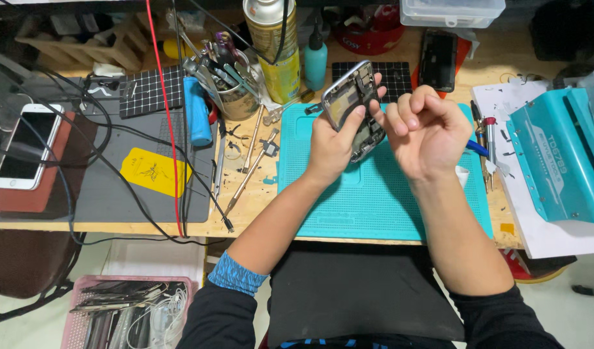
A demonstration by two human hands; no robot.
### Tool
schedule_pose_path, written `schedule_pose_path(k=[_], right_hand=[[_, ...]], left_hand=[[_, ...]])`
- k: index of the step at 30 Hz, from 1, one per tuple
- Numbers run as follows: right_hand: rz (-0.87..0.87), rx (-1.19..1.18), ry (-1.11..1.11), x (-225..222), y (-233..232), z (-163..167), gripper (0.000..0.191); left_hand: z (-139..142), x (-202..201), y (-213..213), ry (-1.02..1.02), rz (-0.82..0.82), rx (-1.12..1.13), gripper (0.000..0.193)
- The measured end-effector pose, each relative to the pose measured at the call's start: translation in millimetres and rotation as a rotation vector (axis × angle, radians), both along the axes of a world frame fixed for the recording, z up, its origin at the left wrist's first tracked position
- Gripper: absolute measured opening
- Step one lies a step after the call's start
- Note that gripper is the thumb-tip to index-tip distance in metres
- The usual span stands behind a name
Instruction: The person disassembles a smartphone at a repair bench. They use pliers to grip and pull components from an opened phone chassis, wipe parts with a tissue, pry at the internals, handle a second phone, and continue working on the exposed internals with pliers and a pry tool.
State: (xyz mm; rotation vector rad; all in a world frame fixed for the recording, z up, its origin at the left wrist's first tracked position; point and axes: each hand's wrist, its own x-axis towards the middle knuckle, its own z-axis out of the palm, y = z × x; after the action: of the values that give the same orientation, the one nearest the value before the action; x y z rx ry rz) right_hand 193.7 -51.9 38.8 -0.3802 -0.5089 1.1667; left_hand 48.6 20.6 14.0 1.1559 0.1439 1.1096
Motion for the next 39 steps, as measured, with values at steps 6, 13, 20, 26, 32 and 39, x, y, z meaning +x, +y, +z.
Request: schedule_pose_path(k=[6,13,20,26,32,39], right_hand=[[-0.028,0.070,-0.058,-1,-3,2,0.021],[-0.005,0.105,-0.035,1,-5,1,0.023],[0.030,0.114,0.048,3,-5,2,0.023],[0.036,0.096,0.071,5,-7,0,0.023],[0.027,0.066,0.110,10,-8,-3,0.022],[0.005,0.038,0.100,7,-6,-2,0.022]], left_hand=[[4,-1,3,-0.030,-0.004,-0.043,0.039],[0,0,4,0.023,0.075,0.029,0.037],[4,-1,-2,0.382,0.264,0.092,0.035],[8,-9,-4,0.360,0.428,0.483,0.056],[4,-6,-1,0.402,0.502,0.656,0.065],[3,-6,-2,0.379,0.473,0.635,0.068]])
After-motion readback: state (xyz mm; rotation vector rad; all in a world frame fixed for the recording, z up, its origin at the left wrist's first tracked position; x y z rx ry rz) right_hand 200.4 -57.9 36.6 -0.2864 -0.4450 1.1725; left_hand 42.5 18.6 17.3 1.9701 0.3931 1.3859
